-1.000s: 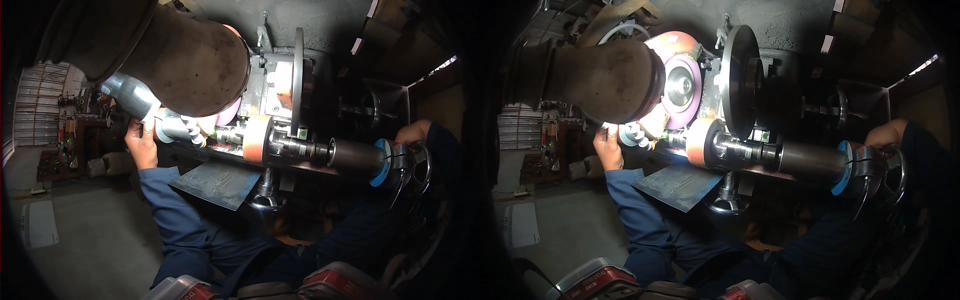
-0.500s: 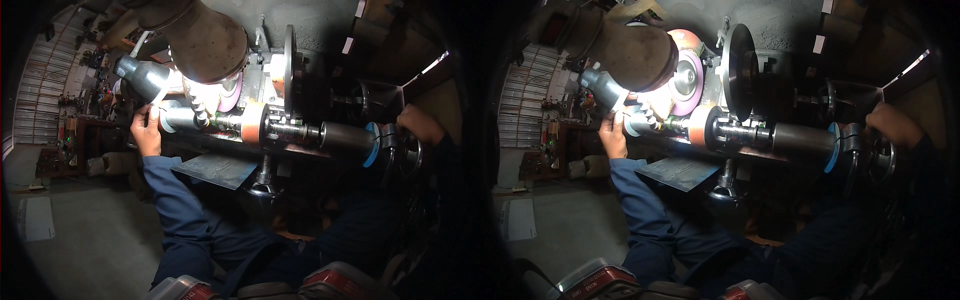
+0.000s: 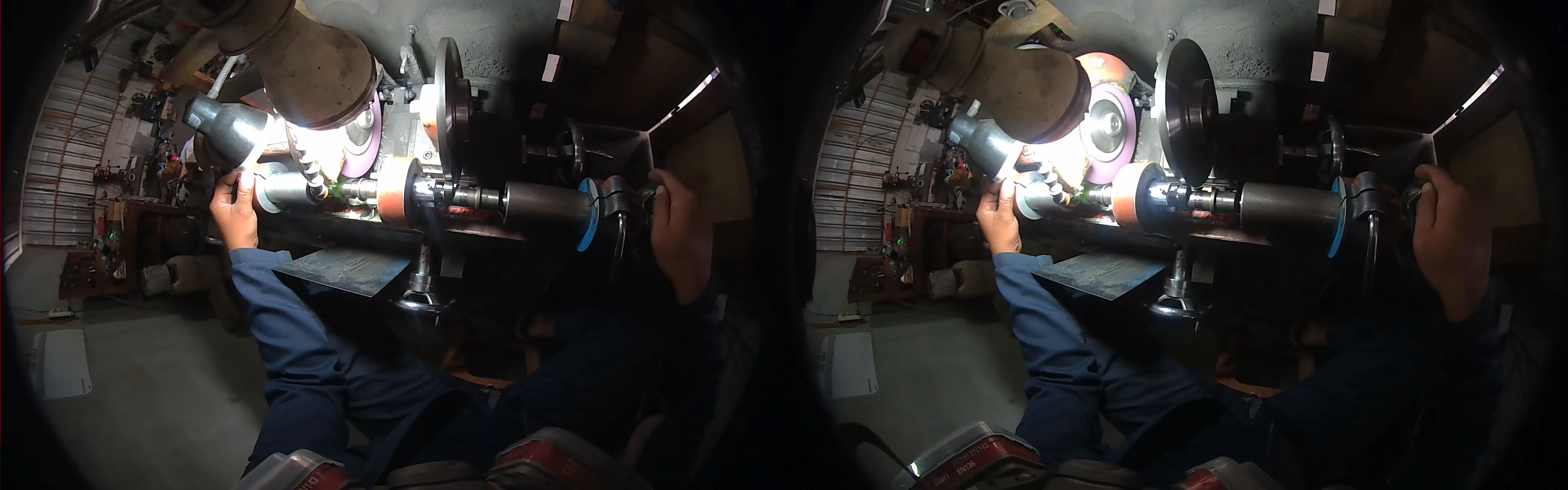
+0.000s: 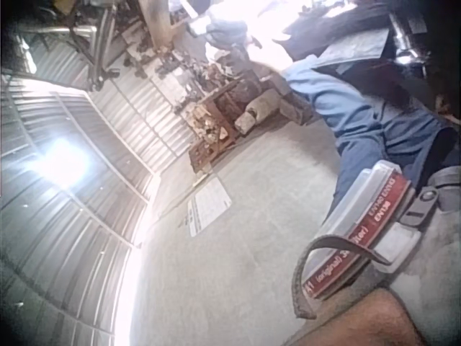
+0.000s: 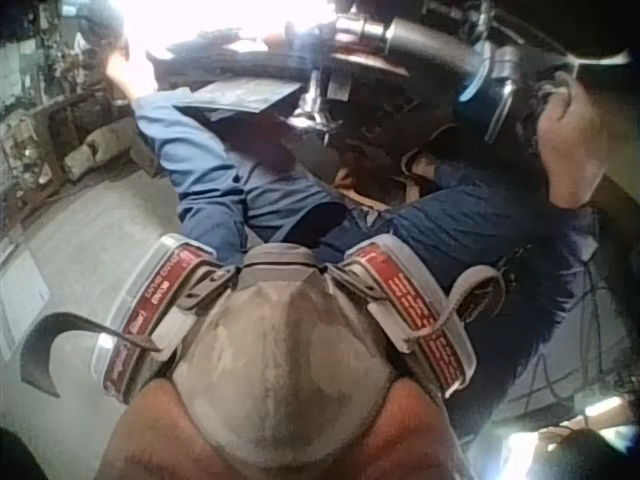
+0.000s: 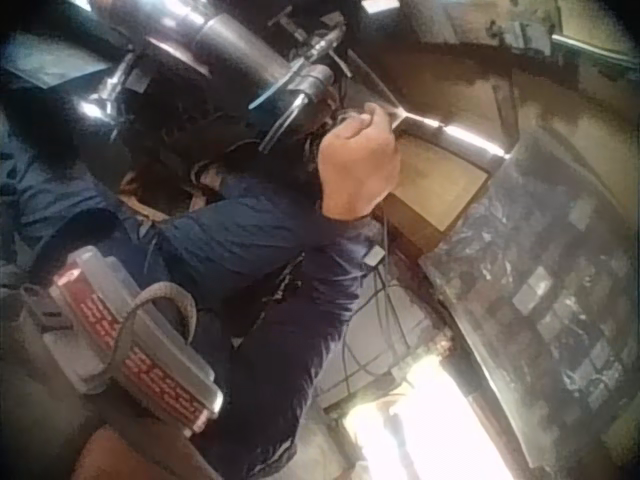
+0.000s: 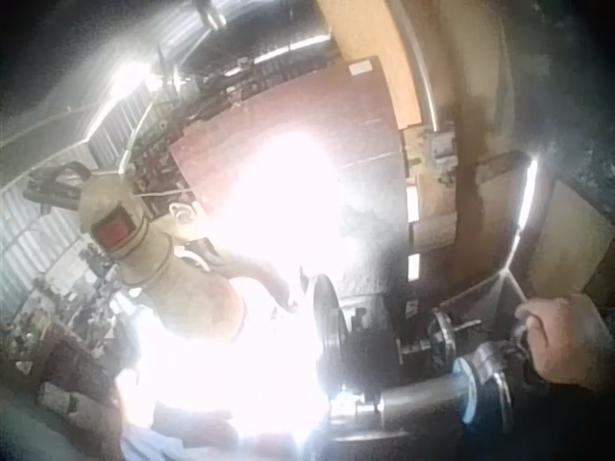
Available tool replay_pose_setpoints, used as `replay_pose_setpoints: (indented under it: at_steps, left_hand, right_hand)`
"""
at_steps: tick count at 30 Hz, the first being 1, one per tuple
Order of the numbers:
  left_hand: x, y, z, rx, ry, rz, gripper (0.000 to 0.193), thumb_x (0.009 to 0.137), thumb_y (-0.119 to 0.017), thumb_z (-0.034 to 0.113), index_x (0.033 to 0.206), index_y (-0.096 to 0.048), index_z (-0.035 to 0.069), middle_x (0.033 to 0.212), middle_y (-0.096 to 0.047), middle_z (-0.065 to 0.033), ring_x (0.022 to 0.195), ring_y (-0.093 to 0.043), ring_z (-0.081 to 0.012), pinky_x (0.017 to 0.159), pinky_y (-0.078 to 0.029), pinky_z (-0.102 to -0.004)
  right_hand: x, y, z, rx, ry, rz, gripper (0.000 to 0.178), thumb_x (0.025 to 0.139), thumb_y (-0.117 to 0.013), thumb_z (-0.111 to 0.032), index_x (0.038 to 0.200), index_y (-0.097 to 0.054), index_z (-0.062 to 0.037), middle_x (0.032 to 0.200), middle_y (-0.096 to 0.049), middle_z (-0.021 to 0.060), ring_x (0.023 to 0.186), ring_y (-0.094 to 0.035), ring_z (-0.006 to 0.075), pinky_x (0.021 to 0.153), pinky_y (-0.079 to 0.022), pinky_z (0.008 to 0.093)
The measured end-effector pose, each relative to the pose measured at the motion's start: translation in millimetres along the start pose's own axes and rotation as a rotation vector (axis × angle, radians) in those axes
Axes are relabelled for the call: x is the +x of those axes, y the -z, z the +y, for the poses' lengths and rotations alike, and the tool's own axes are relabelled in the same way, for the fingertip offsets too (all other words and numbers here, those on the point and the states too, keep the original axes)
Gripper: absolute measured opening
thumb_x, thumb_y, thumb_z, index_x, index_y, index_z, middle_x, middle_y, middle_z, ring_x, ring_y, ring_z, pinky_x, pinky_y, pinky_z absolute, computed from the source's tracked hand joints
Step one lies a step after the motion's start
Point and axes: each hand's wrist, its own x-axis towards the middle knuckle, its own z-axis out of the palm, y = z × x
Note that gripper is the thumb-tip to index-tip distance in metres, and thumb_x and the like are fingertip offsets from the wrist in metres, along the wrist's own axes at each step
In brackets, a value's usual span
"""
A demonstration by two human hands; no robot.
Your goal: Sharpening a multi-bladed metal part using a grinding machine and measuring with a digital caliper.
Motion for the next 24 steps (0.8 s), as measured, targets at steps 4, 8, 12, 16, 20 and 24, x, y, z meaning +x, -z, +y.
replay_pose_setpoints:
  at_steps: [4, 8, 12, 16, 20, 24]
  left_hand:
    - [4, -2, -5, -0.01, -0.011, -0.009, 0.022, 0.091, -0.07, 0.015, 0.104, -0.063, -0.002, 0.099, -0.065, -0.005, 0.091, -0.058, -0.0109, 0.084, -0.046, -0.0253]
    - [6, -2, -6, -0.036, 0.016, 0.0, 0.019, 0.092, -0.069, 0.014, 0.101, -0.063, -0.001, 0.098, -0.065, -0.004, 0.089, -0.058, -0.0105, 0.082, -0.045, -0.0245]
    - [6, -7, -5, -0.003, 0.025, -0.007, 0.017, 0.092, -0.068, 0.013, 0.1, -0.062, -0.001, 0.096, -0.064, -0.003, 0.088, -0.057, -0.0096, 0.08, -0.045, -0.0236]
    - [7, -6, -2, -0.002, 0.019, -0.012, 0.017, 0.092, -0.069, 0.013, 0.1, -0.062, -0.001, 0.096, -0.064, -0.0026, 0.087, -0.057, -0.0093, 0.08, -0.045, -0.0232]
    - [5, 5, 3, 0.022, 0.004, -0.001, 0.018, 0.092, -0.069, 0.013, 0.1, -0.062, -0.001, 0.096, -0.064, -0.0023, 0.087, -0.056, -0.0089, 0.08, -0.044, -0.023]
    - [6, -1, -3, 0.004, 0.022, -0.031, 0.018, 0.092, -0.069, 0.013, 0.101, -0.062, -0.001, 0.097, -0.063, -0.0025, 0.088, -0.056, -0.0092, 0.081, -0.044, -0.0238]
  right_hand:
    - [-13, -2, -4, -0.049, 0.001, 0.067, 0.027, 0.096, -0.046, -0.009, 0.118, -0.062, -0.003, 0.104, -0.069, 0.0195, 0.094, -0.067, 0.0358, 0.081, -0.052, 0.042]
    - [-21, -11, 0, -0.064, 0.043, 0.164, 0.029, 0.097, -0.045, -0.009, 0.12, -0.061, -0.0036, 0.104, -0.069, 0.0185, 0.09, -0.069, 0.0342, 0.075, -0.053, 0.0408]
    - [-26, -12, -5, -0.098, 0.028, 0.198, 0.03, 0.098, -0.045, -0.01, 0.123, -0.059, -0.0044, 0.105, -0.069, 0.0174, 0.085, -0.07, 0.0327, 0.072, -0.054, 0.0387]
    - [-29, -16, -5, -0.08, 0.033, 0.232, 0.03, 0.098, -0.044, -0.009, 0.125, -0.058, -0.0046, 0.106, -0.07, 0.0168, 0.084, -0.071, 0.0314, 0.07, -0.055, 0.0374]
    - [-34, -23, -7, -0.065, 0.062, 0.281, 0.033, 0.099, -0.042, -0.008, 0.129, -0.055, -0.0039, 0.109, -0.069, 0.0161, 0.086, -0.071, 0.0299, 0.07, -0.055, 0.0364]
    - [-44, -20, -12, -0.019, 0.073, 0.357, 0.036, 0.1, -0.042, -0.01, 0.134, -0.05, -0.0015, 0.115, -0.066, 0.0192, 0.093, -0.069, 0.0327, 0.077, -0.055, 0.0372]
